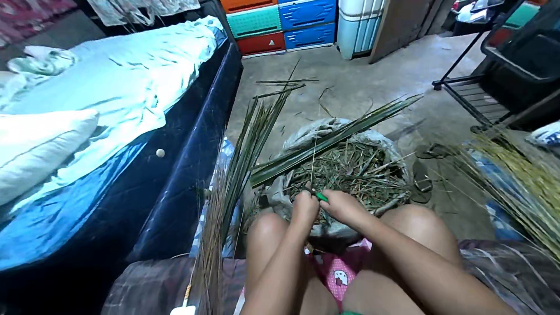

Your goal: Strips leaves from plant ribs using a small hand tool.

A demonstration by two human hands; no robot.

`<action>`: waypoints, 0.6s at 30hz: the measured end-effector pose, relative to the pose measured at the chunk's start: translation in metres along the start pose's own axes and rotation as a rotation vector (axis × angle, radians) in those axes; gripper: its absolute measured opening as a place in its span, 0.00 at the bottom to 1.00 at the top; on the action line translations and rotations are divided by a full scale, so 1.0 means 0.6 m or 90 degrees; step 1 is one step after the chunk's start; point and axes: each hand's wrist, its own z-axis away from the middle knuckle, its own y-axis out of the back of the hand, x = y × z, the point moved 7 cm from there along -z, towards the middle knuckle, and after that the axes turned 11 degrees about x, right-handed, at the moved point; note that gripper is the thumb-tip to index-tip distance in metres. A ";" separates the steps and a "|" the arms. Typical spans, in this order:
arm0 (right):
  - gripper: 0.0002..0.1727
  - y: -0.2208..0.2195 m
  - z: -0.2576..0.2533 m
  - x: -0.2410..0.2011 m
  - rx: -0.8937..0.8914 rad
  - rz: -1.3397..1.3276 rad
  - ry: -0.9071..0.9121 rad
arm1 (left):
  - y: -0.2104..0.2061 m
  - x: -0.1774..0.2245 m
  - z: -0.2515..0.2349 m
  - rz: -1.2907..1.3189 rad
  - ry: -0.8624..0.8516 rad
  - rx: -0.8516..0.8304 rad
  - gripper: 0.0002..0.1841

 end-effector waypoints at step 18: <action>0.21 0.010 -0.037 0.023 0.092 0.096 -0.099 | -0.022 0.007 -0.001 0.021 -0.037 -0.038 0.24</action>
